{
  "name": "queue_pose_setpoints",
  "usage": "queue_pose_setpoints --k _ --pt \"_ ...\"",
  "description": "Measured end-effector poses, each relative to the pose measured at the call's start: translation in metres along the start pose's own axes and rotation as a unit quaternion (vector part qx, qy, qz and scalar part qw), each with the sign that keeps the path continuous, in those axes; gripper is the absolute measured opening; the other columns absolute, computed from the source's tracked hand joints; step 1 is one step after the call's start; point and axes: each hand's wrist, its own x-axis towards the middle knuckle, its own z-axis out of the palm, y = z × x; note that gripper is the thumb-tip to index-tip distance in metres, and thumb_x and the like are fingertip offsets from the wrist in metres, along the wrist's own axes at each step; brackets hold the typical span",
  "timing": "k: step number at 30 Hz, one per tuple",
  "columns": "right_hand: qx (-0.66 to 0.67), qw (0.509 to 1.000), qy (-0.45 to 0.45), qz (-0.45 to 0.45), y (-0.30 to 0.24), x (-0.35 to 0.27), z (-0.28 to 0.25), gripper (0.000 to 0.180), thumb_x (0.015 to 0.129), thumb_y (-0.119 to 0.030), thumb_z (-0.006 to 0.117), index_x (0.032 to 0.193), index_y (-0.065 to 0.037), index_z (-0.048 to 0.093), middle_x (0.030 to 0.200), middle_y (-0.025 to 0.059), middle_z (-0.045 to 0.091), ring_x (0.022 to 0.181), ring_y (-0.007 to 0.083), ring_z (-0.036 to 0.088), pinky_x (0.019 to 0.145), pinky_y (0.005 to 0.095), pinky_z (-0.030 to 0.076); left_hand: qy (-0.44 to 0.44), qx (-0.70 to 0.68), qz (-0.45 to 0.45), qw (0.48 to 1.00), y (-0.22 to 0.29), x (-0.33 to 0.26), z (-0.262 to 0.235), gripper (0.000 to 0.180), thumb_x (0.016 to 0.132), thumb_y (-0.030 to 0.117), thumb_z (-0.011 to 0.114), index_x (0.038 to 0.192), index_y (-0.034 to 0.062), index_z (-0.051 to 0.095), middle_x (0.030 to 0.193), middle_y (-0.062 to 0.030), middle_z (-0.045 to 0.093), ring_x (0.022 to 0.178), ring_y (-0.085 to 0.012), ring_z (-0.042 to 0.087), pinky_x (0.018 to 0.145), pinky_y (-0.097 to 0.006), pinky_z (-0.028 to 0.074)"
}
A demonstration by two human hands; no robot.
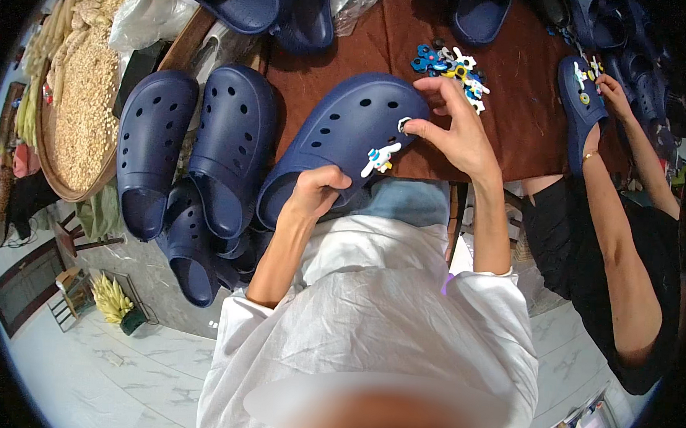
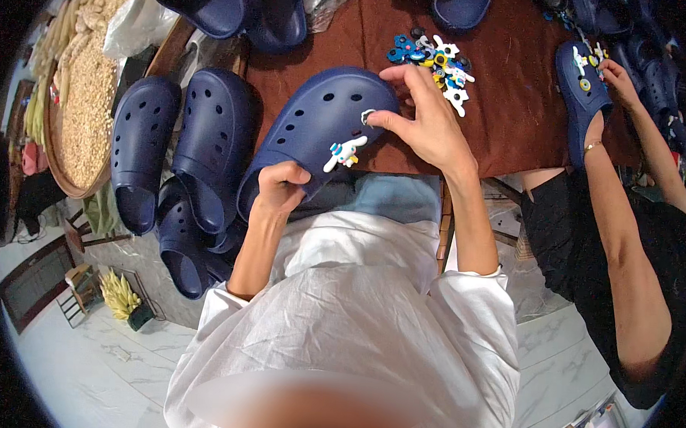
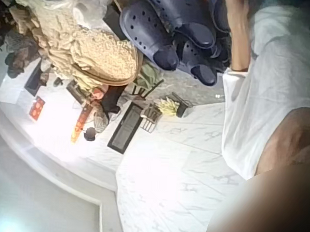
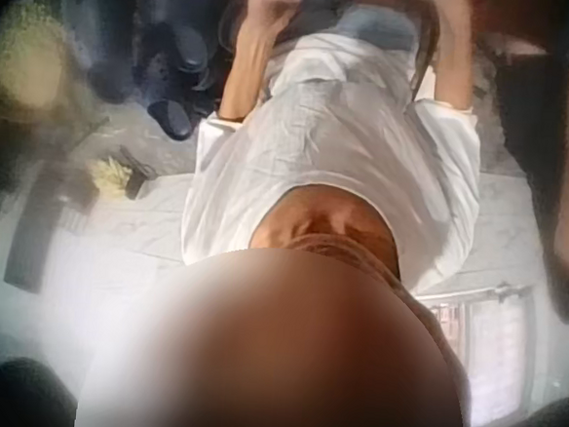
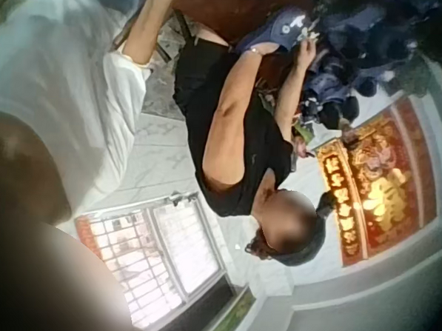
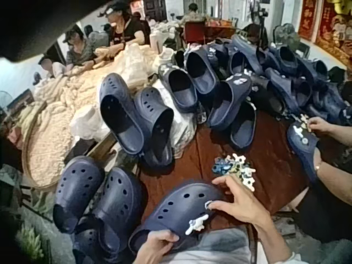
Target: Attaching decorative charms to the holes of blue plastic clogs.
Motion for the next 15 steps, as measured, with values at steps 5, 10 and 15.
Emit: queue_pose_setpoints --k 5,10,15 --pt "0.059 0.996 -0.049 0.045 0.004 -0.007 0.0 0.057 0.075 -0.022 0.082 0.122 -0.005 0.054 0.114 0.0106 0.056 0.102 0.0237 0.06 0.088 0.0359 0.049 -0.014 0.063 0.041 0.997 -0.003 -0.009 0.012 0.015 0.067 -0.005 0.061 0.081 -0.0022 0.067 0.085 -0.0061 0.065 0.075 -0.0163 0.059 0.073 -0.029 0.047" --pt "0.026 0.997 -0.065 0.043 -0.002 -0.011 0.0 0.059 0.075 -0.019 0.081 0.124 -0.005 0.052 0.115 0.0111 0.056 0.103 0.0247 0.06 0.089 0.0369 0.049 -0.047 0.078 -0.036 0.995 -0.007 -0.01 -0.007 0.022 0.066 -0.003 0.062 0.087 -0.0044 0.067 0.09 -0.0065 0.065 0.081 -0.017 0.06 0.076 -0.028 0.047" --pt "-0.03 0.998 -0.034 0.036 -0.007 -0.014 0.006 0.057 0.077 -0.019 0.079 0.125 -0.004 0.053 0.116 0.0121 0.056 0.104 0.0261 0.059 0.09 0.037 0.049 -0.033 0.057 -0.008 0.998 -0.012 -0.007 -0.014 0.03 0.067 -0.001 0.06 0.096 -0.0061 0.066 0.096 -0.0096 0.066 0.085 -0.0196 0.061 0.081 -0.03 0.048"
